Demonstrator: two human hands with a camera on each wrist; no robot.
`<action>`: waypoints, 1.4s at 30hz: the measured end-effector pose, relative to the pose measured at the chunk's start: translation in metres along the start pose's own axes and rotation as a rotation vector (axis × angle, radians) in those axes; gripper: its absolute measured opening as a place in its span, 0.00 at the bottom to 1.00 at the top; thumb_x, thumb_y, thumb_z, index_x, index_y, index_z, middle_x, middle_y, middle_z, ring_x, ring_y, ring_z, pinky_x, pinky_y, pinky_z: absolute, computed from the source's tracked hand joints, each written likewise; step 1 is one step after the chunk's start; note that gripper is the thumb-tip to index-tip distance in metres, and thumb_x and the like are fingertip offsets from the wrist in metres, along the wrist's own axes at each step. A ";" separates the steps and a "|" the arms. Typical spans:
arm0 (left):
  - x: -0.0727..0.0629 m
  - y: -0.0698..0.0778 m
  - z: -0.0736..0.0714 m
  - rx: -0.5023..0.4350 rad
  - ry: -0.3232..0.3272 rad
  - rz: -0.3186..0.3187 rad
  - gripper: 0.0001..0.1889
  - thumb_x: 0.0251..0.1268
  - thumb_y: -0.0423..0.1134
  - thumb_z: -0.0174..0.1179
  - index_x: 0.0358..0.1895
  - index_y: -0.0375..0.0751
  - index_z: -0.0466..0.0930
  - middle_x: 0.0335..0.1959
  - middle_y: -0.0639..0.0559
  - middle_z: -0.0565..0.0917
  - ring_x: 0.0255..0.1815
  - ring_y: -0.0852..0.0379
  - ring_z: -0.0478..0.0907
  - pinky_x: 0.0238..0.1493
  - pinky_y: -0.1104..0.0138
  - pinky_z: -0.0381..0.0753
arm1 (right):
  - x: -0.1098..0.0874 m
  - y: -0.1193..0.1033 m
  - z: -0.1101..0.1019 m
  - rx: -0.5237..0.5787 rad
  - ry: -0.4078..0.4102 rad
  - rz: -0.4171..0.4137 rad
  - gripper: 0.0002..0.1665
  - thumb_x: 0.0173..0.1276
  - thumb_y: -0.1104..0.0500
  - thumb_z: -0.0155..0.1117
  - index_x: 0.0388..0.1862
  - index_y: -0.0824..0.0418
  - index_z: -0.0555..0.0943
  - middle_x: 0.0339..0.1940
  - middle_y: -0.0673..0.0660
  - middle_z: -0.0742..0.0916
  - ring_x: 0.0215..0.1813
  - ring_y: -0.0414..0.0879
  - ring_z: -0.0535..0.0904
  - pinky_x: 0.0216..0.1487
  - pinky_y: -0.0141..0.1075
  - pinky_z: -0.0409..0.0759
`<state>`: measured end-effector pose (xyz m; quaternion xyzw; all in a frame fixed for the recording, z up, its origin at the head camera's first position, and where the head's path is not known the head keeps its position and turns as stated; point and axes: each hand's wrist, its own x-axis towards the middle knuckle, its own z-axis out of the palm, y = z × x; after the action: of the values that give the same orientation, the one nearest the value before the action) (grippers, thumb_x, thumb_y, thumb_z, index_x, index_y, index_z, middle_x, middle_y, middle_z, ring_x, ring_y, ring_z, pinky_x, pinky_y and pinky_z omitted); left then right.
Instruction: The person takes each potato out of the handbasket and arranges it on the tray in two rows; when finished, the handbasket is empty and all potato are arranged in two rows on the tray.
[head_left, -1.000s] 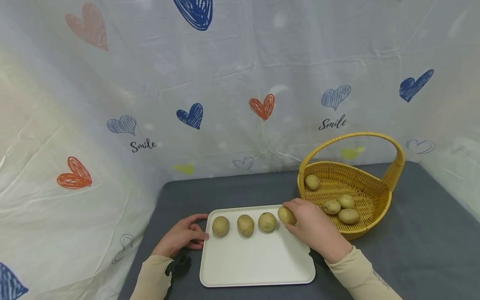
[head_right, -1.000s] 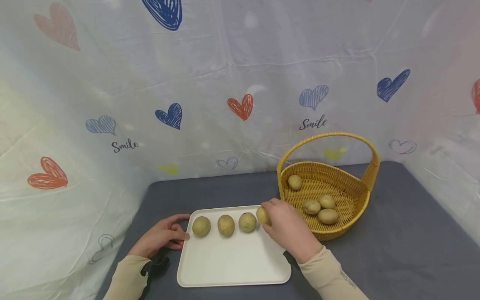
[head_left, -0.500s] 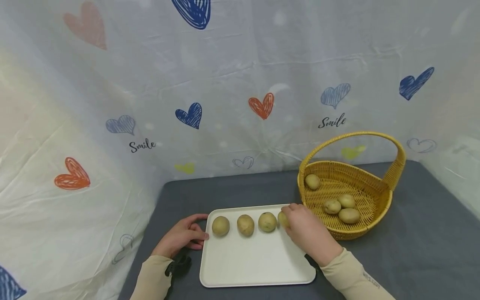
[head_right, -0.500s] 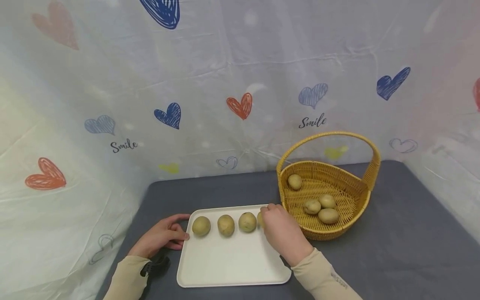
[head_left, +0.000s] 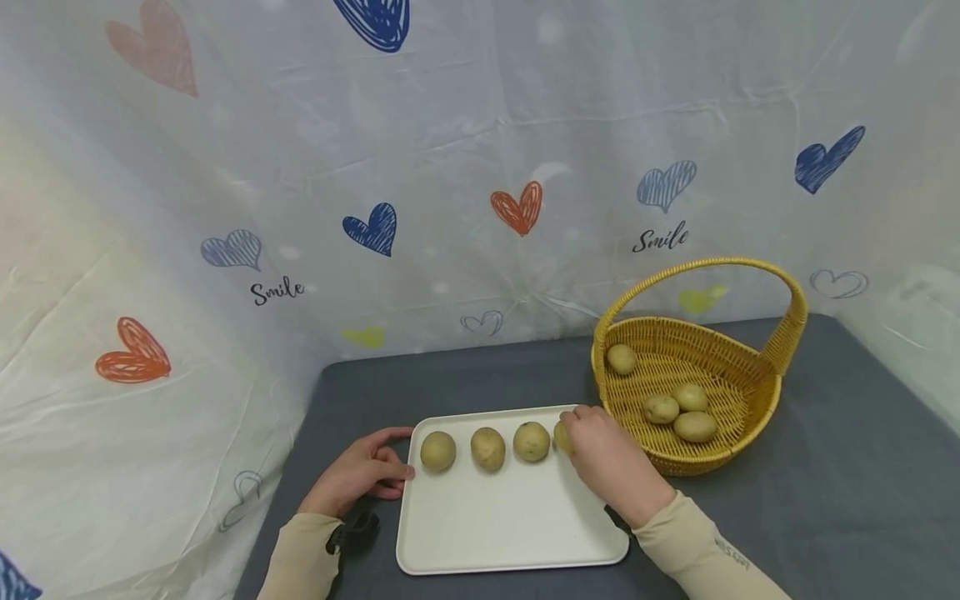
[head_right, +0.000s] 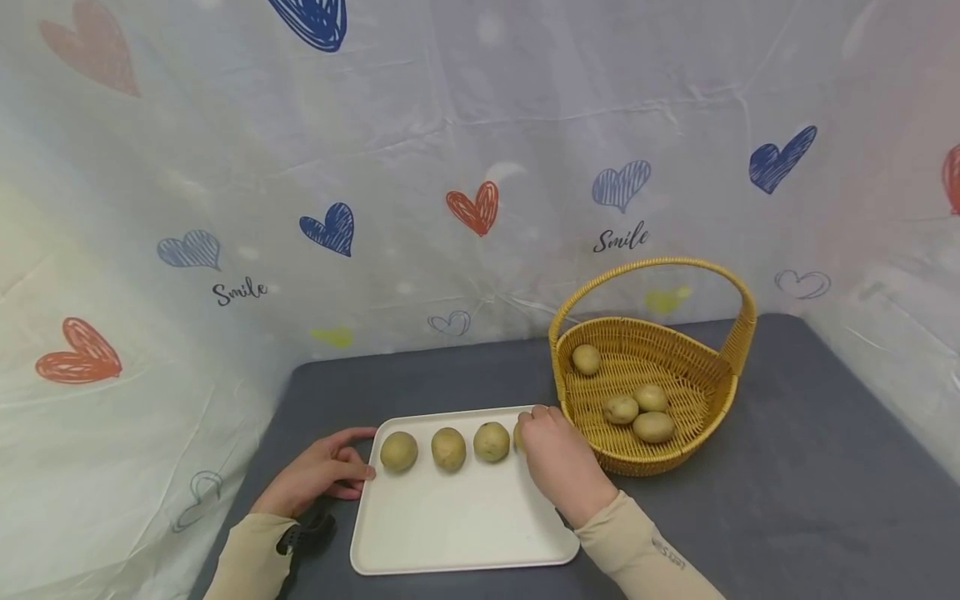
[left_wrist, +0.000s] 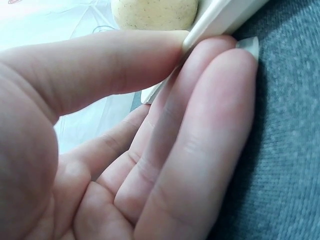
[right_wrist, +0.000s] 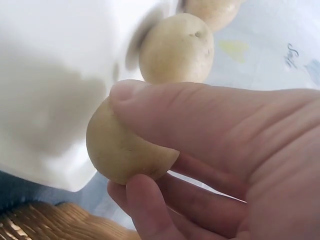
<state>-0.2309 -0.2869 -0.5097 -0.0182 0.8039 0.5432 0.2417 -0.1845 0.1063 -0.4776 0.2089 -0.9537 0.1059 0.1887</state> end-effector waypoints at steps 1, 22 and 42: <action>0.000 0.000 0.000 0.002 0.000 0.001 0.45 0.62 0.39 0.80 0.82 0.43 0.67 0.34 0.46 0.88 0.32 0.55 0.88 0.37 0.60 0.92 | 0.000 0.000 0.000 -0.002 -0.008 0.002 0.14 0.54 0.73 0.81 0.36 0.65 0.86 0.29 0.57 0.85 0.33 0.53 0.84 0.35 0.43 0.86; 0.007 0.000 0.005 0.002 -0.005 0.010 0.46 0.61 0.39 0.80 0.81 0.42 0.67 0.35 0.46 0.89 0.33 0.54 0.89 0.37 0.60 0.92 | -0.005 0.004 0.006 -0.041 -0.020 0.026 0.12 0.58 0.73 0.80 0.39 0.67 0.87 0.31 0.59 0.86 0.35 0.54 0.85 0.38 0.44 0.88; -0.001 -0.002 -0.001 0.017 -0.011 0.017 0.46 0.64 0.39 0.78 0.83 0.41 0.64 0.34 0.47 0.88 0.35 0.52 0.89 0.39 0.59 0.92 | -0.010 0.004 -0.040 0.220 -0.154 0.081 0.25 0.61 0.65 0.84 0.56 0.66 0.88 0.53 0.60 0.91 0.55 0.56 0.89 0.54 0.48 0.89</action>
<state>-0.2296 -0.2885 -0.5113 -0.0061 0.8073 0.5383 0.2418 -0.1650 0.1251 -0.4456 0.1974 -0.9556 0.2008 0.0864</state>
